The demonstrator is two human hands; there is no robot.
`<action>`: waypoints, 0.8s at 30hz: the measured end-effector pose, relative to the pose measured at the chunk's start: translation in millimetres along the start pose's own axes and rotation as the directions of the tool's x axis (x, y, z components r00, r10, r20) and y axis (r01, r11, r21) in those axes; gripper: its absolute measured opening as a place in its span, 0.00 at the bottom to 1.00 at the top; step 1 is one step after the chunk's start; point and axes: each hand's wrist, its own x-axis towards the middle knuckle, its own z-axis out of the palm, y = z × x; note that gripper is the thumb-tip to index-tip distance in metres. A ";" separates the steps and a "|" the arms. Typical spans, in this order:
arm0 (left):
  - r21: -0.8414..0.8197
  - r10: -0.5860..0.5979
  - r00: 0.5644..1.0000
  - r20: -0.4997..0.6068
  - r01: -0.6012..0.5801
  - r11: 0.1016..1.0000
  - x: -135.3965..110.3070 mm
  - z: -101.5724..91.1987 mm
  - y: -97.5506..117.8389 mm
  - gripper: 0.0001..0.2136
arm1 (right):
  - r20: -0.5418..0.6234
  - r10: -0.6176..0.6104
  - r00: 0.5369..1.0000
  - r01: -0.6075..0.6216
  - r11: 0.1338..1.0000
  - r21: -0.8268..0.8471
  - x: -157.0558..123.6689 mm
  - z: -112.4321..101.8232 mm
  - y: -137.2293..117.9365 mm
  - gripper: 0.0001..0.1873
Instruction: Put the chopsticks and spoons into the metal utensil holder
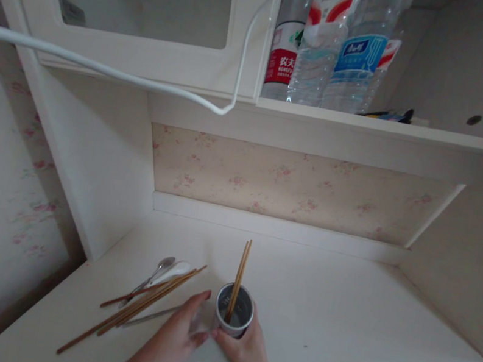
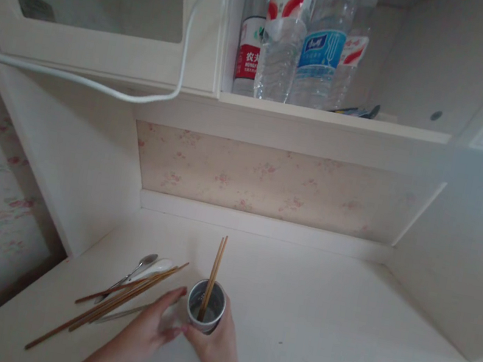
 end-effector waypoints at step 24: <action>0.916 -0.140 0.986 -0.085 0.133 0.378 16.9 -107.0 -1.9 0.11 | -0.011 -0.020 1.000 0.019 1.000 -0.013 -1.0 -4.3 -10.6 0.39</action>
